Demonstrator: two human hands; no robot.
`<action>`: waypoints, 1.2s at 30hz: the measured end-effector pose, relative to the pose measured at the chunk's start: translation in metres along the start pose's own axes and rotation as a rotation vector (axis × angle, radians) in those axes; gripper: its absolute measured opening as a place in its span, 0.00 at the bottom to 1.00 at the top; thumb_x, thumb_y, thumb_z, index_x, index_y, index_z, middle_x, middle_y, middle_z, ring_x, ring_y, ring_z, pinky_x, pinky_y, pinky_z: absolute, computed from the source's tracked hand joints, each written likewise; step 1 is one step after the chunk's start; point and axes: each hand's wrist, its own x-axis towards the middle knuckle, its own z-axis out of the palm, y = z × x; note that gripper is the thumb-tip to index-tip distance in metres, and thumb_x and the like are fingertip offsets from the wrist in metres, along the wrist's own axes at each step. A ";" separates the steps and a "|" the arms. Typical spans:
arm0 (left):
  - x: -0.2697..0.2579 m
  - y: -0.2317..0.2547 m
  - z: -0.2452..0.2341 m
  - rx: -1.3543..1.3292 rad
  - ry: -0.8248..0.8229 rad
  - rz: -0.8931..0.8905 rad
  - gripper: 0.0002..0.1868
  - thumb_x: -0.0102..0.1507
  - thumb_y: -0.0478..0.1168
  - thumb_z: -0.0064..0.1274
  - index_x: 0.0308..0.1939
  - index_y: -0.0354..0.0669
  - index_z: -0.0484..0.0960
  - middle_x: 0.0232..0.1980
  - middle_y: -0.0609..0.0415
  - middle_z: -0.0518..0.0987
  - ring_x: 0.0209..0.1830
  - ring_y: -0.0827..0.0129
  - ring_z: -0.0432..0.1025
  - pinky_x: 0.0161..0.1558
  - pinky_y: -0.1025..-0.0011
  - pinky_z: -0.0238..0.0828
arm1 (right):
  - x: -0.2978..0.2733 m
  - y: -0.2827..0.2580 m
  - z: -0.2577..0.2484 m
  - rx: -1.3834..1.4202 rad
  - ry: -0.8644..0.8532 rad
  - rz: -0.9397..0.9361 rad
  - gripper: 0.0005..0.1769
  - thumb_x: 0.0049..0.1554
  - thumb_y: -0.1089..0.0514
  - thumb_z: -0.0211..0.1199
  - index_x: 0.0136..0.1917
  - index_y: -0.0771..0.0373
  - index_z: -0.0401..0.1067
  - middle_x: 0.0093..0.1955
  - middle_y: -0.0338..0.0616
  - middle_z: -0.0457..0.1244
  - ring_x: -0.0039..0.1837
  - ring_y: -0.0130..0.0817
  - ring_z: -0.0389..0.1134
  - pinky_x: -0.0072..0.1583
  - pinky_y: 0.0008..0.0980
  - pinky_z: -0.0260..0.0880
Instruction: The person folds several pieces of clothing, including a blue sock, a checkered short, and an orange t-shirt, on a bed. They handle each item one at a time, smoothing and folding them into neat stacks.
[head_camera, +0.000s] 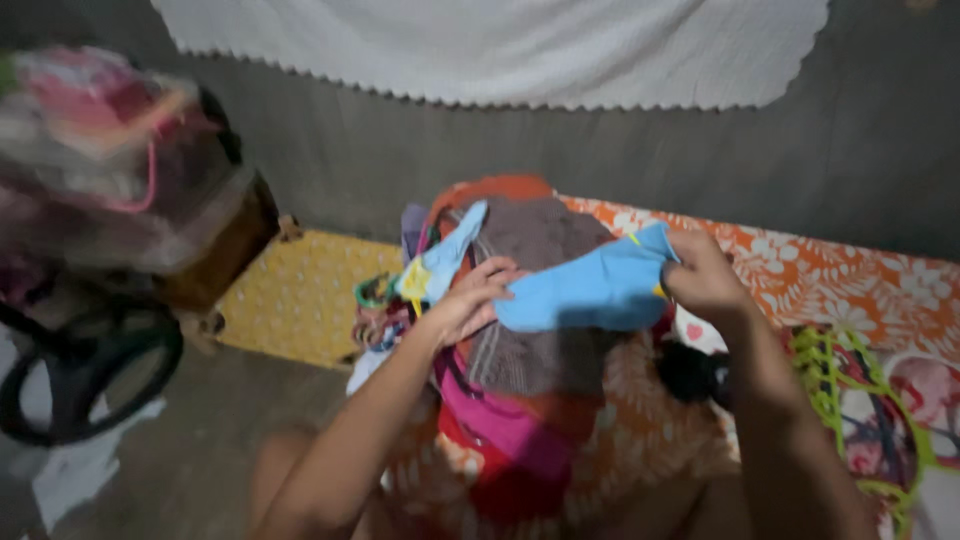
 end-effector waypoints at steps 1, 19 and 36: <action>0.006 0.000 -0.008 0.078 0.046 0.039 0.23 0.62 0.28 0.53 0.60 0.38 0.66 0.63 0.49 0.77 0.61 0.67 0.75 0.59 0.69 0.75 | 0.002 0.004 -0.002 -0.052 0.018 -0.050 0.19 0.48 0.72 0.49 0.49 0.70 0.77 0.42 0.41 0.70 0.47 0.26 0.68 0.50 0.29 0.69; 0.027 0.016 -0.013 0.729 0.084 0.291 0.10 0.69 0.33 0.46 0.49 0.40 0.82 0.49 0.63 0.80 0.52 0.82 0.71 0.58 0.81 0.65 | -0.003 0.008 0.010 -0.171 0.254 0.100 0.08 0.50 0.66 0.54 0.39 0.74 0.71 0.31 0.49 0.65 0.37 0.28 0.64 0.42 0.33 0.67; 0.028 0.017 -0.020 -0.304 0.392 0.091 0.18 0.70 0.48 0.52 0.54 0.36 0.80 0.48 0.53 0.84 0.48 0.69 0.79 0.54 0.70 0.78 | -0.029 0.133 0.040 0.278 0.196 0.234 0.10 0.55 0.68 0.50 0.42 0.70 0.72 0.33 0.45 0.64 0.31 0.33 0.64 0.33 0.34 0.67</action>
